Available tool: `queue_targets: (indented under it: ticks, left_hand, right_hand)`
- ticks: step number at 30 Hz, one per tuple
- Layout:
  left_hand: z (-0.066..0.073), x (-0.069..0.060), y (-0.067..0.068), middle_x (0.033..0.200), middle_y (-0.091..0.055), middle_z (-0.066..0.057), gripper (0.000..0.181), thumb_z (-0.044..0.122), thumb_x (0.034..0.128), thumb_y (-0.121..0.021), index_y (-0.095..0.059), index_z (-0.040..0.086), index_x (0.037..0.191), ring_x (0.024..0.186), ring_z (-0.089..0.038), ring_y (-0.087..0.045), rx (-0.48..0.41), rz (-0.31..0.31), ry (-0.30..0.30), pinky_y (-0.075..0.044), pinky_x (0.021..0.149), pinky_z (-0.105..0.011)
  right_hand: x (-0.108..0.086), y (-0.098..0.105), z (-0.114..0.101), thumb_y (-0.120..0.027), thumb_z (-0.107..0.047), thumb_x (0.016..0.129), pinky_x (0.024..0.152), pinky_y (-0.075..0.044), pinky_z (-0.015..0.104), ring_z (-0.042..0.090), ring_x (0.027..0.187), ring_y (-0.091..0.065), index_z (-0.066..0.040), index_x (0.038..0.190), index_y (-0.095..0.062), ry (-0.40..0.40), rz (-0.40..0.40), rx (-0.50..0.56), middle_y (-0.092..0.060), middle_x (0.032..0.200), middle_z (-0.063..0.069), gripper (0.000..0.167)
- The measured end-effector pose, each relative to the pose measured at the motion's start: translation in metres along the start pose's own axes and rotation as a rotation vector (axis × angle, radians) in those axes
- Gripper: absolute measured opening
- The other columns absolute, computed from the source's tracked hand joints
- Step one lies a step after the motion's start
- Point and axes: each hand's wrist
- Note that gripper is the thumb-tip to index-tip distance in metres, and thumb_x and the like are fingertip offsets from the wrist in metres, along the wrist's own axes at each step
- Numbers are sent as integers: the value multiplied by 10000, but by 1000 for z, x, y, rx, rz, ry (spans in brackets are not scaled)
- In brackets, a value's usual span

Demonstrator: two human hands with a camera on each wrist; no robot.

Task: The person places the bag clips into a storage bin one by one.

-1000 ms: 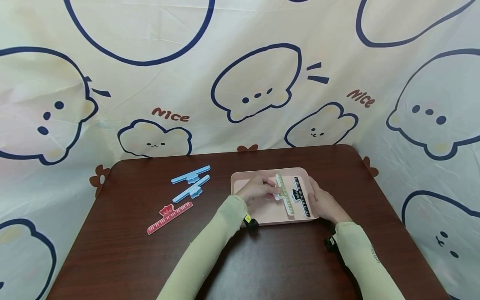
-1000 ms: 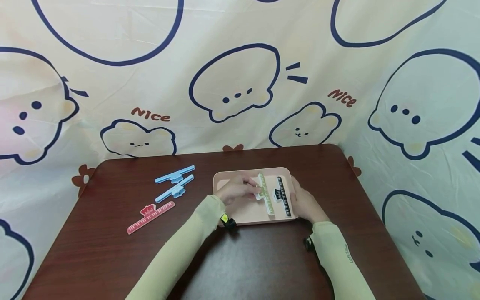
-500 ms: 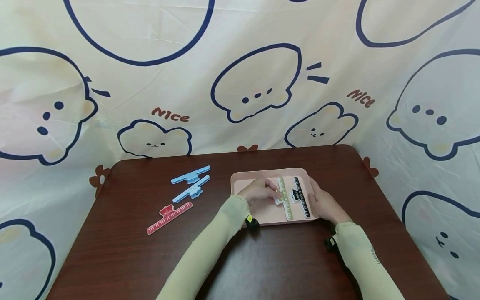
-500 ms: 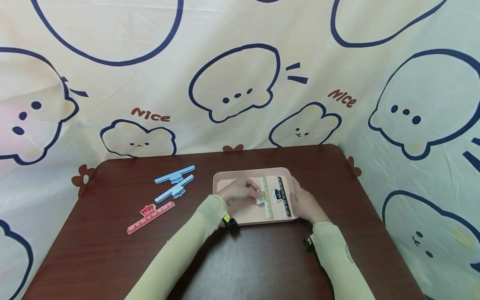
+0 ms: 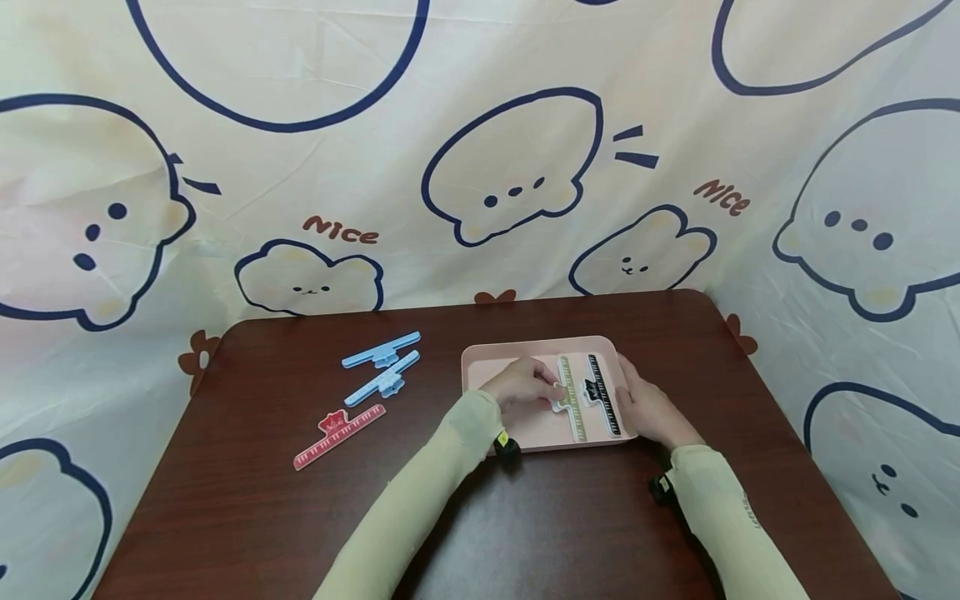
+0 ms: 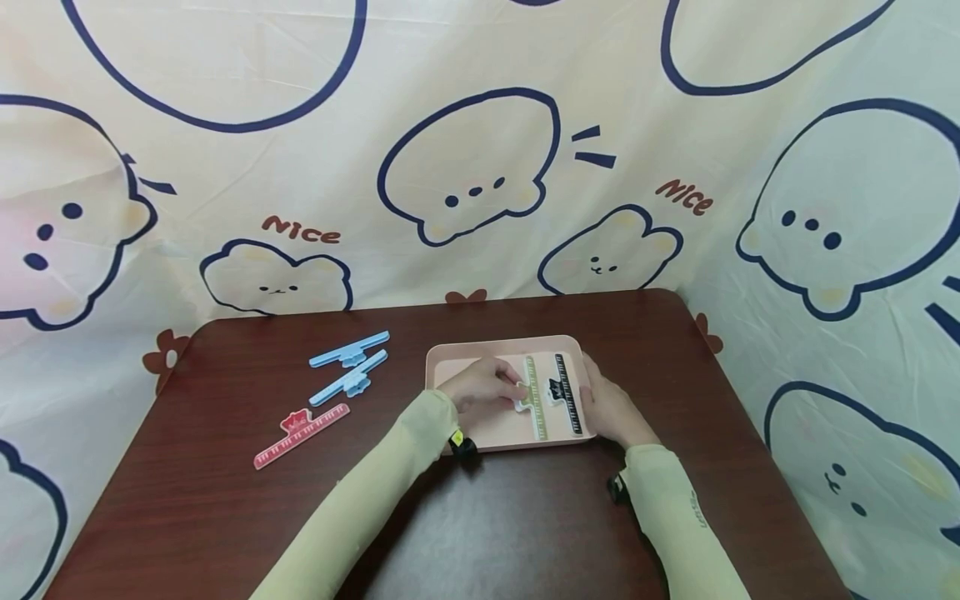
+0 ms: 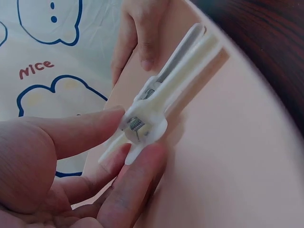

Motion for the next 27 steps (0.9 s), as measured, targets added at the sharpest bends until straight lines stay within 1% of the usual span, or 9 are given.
queue_targets:
  ticks: [5,9,16,21,24,27]
  left_hand:
    - [2,0,-3,855,-656,-9,183,166,896,-823,-715,36,964,762,-138,-639,44,11,3,-481,703,-208]
    - [3,1,-4,861,-659,-9,186,176,893,-828,-716,40,952,751,-132,-636,78,28,4,-469,696,-208]
    - [5,1,-6,880,-671,-8,213,223,878,-846,-722,64,945,770,-121,-626,147,70,27,-463,695,-214]
    - [7,0,-5,882,-677,-4,222,259,888,-838,-728,81,962,788,-112,-608,201,79,29,-456,695,-210]
    - [6,-1,-4,882,-675,-12,215,237,888,-837,-728,67,963,789,-121,-607,197,81,18,-462,696,-215]
    - [6,-1,-4,901,-669,-16,215,226,885,-840,-727,63,967,795,-129,-617,186,83,23,-480,705,-223]
  right_hand:
    - [0,-1,1,-333,-236,1116,1065,-447,633,410,1211,-592,-130,1670,-14,-12,-7,-6,-457,1516,341,648]
    - [0,0,0,-332,-244,1117,1074,-437,640,420,1244,-575,-129,1670,-14,-11,-8,-2,-432,1540,333,648]
    - [1,1,-1,-321,-250,1116,1110,-407,653,447,1316,-536,-118,1668,-6,-19,-16,-7,-392,1569,333,649]
    - [1,0,-1,-314,-246,1116,1115,-400,657,460,1335,-523,-119,1668,2,-23,-16,-8,-384,1571,341,648]
    - [1,-1,-1,-314,-246,1116,1120,-395,659,462,1341,-519,-128,1669,4,-27,-14,-9,-384,1571,341,649]
    - [1,0,-2,-316,-240,1116,1117,-398,658,454,1326,-528,-136,1670,0,-25,-8,-8,-395,1565,338,646]
Point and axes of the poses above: each hand's wrist, its own x-axis towards the middle knuckle, its own y-axis out of the back of the hand, z = x × y
